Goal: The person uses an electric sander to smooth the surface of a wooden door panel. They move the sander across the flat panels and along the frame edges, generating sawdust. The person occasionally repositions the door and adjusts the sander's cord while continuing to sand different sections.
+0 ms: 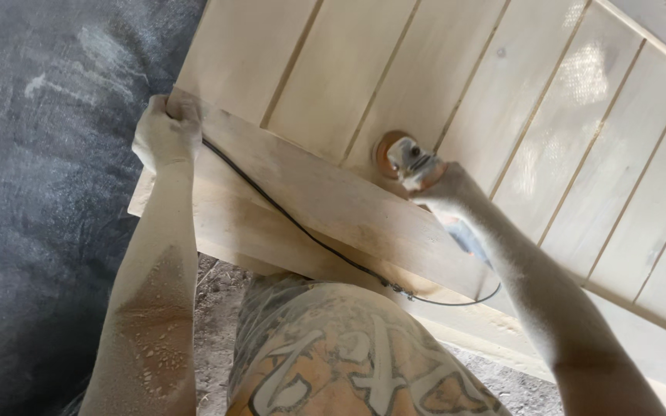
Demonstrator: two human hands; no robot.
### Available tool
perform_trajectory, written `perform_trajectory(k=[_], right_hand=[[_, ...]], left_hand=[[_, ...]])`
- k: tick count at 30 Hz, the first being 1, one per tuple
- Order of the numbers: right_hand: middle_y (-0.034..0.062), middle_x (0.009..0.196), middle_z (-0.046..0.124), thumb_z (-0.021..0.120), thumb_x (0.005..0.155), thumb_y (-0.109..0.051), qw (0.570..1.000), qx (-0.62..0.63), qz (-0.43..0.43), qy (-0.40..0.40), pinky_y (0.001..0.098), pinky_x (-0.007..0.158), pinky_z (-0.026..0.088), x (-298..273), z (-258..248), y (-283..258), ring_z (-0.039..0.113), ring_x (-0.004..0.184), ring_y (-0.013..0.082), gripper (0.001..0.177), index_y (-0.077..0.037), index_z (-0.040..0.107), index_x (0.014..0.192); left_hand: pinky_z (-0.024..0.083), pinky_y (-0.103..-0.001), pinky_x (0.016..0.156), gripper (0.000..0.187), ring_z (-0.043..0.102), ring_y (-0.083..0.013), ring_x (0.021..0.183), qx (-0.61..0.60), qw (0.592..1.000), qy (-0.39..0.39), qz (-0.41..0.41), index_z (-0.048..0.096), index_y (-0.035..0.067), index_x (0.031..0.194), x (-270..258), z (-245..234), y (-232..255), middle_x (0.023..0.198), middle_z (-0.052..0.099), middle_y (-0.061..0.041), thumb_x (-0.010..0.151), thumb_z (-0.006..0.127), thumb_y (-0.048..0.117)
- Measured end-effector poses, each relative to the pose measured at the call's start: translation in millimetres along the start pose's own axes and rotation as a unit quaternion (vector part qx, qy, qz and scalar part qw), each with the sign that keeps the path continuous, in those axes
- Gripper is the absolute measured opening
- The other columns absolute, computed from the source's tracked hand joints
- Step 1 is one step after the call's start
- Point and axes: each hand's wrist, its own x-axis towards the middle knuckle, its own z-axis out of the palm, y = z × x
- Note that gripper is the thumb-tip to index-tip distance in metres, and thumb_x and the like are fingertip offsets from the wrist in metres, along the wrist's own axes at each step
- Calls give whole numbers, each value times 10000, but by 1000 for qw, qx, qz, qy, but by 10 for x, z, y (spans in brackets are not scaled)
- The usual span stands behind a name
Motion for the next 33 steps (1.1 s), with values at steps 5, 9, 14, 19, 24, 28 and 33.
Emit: perform_trajectory(k=[5,9,14,19,24,28,33], right_hand=[[129,973,757,890,673,-282,1000,-1,-22,4,398,890,618,-168,126,-237,736,902,250,492,-97,710,1093],[124,929,750,876,690,-307,998,-42,-32,-18,389,836,604,-204,131,-683,726,878,245,485,-100,707,1096],[127,950,748,881,681,-313,996,-58,-66,-13,375,831,603,-86,270,-1135,728,888,240,523,-90,695,1117],[116,979,724,893,674,-306,997,-34,-66,-5,380,815,624,147,241,-1402,718,898,224,553,-68,675,1124],[121,990,739,880,683,-284,996,20,-82,22,390,812,607,133,84,-1564,724,890,240,524,-54,707,1120],[124,987,748,876,677,-259,992,1,-129,0,374,805,593,-53,391,-1484,724,885,241,509,-54,711,1113],[133,970,735,907,692,-248,995,-15,-94,16,363,805,573,-126,360,-1584,711,882,236,515,-1,693,1089]], left_hand=[[626,-408,687,347,725,-235,808,15,994,-93,-50,650,159,951,13,-147,98,876,703,-50,1031,585,491],[620,-385,683,323,718,-198,815,11,992,-109,-69,661,174,922,-6,-196,112,877,709,-29,1039,576,462],[605,-385,676,361,729,-210,796,22,998,-64,-14,672,145,962,12,-72,9,898,726,-52,1020,577,489],[590,-430,694,408,725,-259,864,27,998,-47,10,693,114,1034,60,-40,-14,965,731,-97,1013,559,500],[545,-493,785,388,703,-346,921,-1,1000,-10,29,709,128,1057,64,-22,-42,975,735,-144,965,594,487],[548,-501,824,310,706,-341,979,-27,999,9,27,692,135,1082,70,226,-232,1033,752,-107,958,566,390],[544,-483,819,400,702,-322,956,-7,999,-26,17,670,111,965,74,174,-147,988,734,-122,1026,576,495]])
